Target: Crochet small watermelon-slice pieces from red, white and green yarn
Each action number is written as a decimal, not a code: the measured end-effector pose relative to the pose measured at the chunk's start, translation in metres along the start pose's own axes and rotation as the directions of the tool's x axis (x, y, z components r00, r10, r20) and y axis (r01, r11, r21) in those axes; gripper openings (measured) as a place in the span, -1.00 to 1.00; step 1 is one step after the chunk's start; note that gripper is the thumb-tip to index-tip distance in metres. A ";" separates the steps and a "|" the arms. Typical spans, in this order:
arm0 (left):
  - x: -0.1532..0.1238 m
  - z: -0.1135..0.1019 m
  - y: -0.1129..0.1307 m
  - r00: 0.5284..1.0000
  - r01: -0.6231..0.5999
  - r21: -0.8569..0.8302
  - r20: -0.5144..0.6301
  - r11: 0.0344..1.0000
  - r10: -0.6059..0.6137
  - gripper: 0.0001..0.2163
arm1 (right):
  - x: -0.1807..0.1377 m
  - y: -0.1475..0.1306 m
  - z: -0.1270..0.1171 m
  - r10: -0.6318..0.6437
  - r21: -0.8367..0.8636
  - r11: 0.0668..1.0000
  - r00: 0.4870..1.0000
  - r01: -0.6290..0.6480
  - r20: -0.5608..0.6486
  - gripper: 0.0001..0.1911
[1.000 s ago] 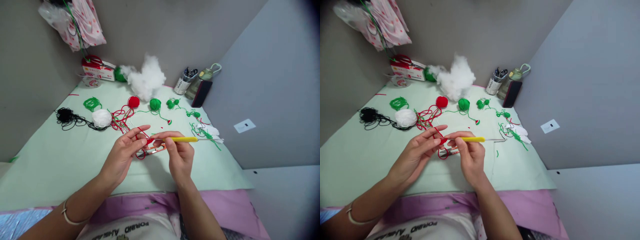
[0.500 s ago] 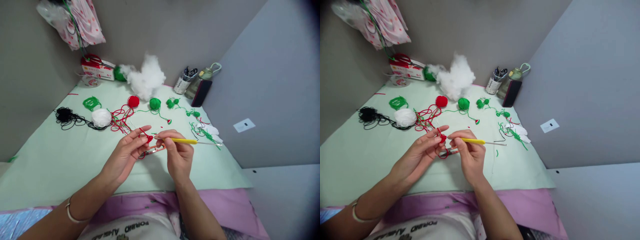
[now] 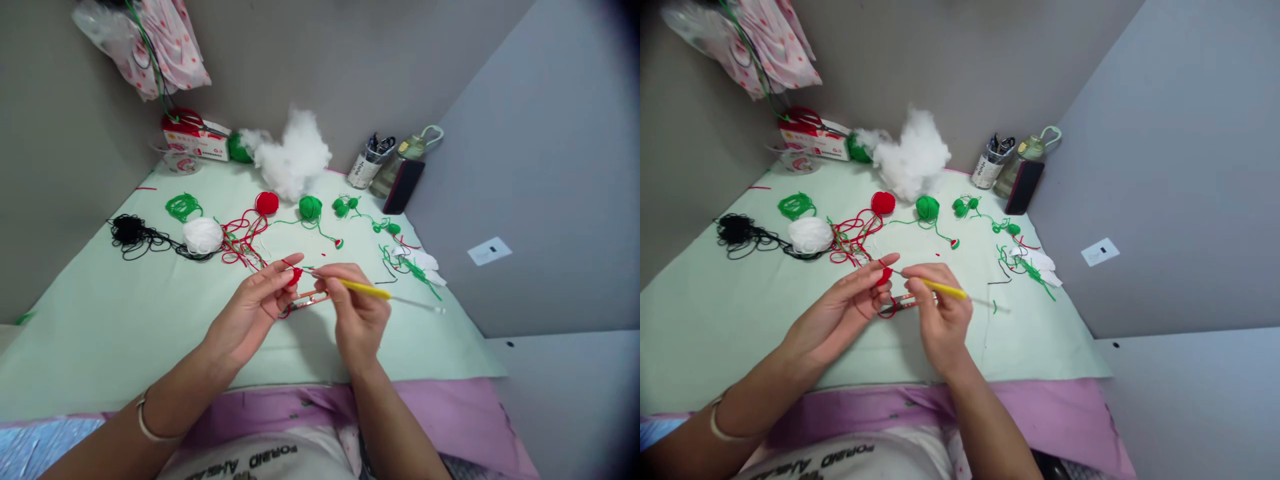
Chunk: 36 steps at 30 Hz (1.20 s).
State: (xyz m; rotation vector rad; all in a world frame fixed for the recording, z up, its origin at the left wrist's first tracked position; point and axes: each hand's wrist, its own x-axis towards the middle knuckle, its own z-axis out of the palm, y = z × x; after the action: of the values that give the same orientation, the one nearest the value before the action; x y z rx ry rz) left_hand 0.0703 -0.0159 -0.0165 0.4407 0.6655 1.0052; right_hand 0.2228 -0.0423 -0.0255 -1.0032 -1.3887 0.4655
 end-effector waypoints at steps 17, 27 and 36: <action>0.001 -0.002 0.000 0.997 -0.073 0.118 0.023 0.990 0.071 -0.66 | 0.006 0.000 -0.001 0.206 0.178 0.964 0.978 -0.199 -0.018 -0.81; -0.003 0.001 -0.002 0.997 -0.058 0.168 0.064 0.984 0.048 -0.68 | -0.001 -0.001 0.008 0.142 0.154 0.979 0.989 -0.135 -0.039 -0.87; -0.008 -0.002 0.000 0.988 -0.156 0.301 0.066 0.941 0.143 -0.75 | 0.015 0.003 0.004 0.570 0.617 0.564 0.800 -0.549 0.190 -0.70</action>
State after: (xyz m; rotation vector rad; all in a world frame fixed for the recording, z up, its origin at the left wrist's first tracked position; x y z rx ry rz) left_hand 0.0660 -0.0229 -0.0160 0.7930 0.7601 1.0360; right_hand 0.2228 -0.0278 -0.0190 -0.8294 -0.7225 1.3185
